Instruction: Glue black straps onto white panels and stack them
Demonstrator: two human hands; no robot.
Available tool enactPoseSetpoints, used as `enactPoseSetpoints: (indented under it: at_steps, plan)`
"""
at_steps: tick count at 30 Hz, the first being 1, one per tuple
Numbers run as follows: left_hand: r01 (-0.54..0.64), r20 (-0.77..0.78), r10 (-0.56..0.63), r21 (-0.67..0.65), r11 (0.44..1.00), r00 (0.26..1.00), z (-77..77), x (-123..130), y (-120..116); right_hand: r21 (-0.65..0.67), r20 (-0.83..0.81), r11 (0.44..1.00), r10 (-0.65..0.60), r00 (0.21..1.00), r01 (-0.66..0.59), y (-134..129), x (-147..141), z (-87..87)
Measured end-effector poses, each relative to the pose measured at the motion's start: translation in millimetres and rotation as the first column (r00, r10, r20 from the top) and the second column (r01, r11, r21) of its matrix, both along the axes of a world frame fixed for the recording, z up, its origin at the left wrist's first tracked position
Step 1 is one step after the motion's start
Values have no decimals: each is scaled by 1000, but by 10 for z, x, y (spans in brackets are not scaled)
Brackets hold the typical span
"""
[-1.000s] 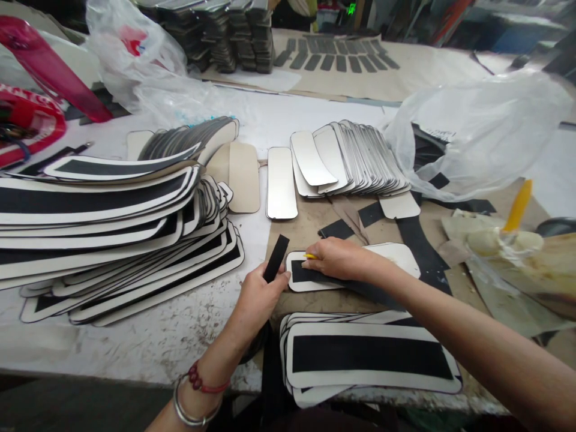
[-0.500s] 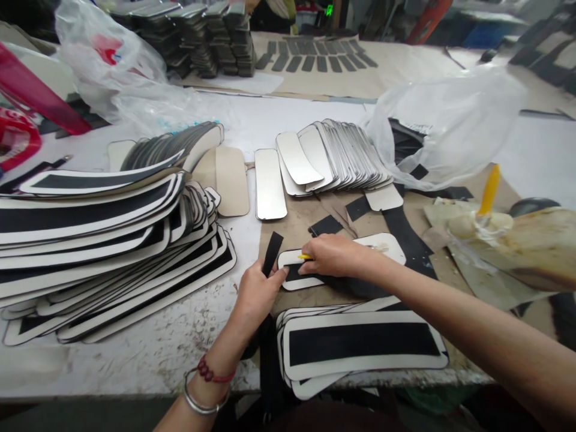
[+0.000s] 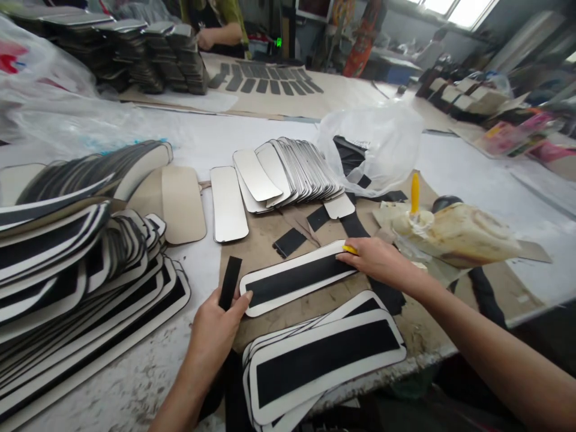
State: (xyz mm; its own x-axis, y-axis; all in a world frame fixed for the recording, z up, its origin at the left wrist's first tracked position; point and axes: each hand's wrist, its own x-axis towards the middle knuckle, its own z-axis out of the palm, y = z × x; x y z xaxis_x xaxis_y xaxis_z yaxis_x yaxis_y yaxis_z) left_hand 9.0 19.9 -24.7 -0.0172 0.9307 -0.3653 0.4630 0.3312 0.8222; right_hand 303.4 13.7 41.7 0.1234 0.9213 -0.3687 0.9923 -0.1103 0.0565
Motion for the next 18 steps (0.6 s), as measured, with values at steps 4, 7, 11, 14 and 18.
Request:
enactPoseSetpoints:
  at_steps: [4, 7, 11, 14, 18]
  plan:
    - [15, -40, -15, -9, 1000, 999, -21, -8, -3, 46, 47, 999, -32, 998, 30, 27, -66, -79]
    - [12, -75, -14, -30, 999, 997, -33, -18, -14, 40, 50, 999, -34, 998, 32, 49, -61, -112]
    - [11, -88, -16, -60, 998, 996, -58, -30, -14, 7, 43, 999, -51, 998, 50, 105, -33, -159]
    - [-11, -47, 9, -43, 999, 999, -71, -26, -23, 2, 22, 999, -44, 999, 43, 143, -18, -184]
    - [-60, -23, 61, 34, 998, 998, -88, -1, -87, 41, -14, 999, -7, 1000, 8, 111, 19, -278]
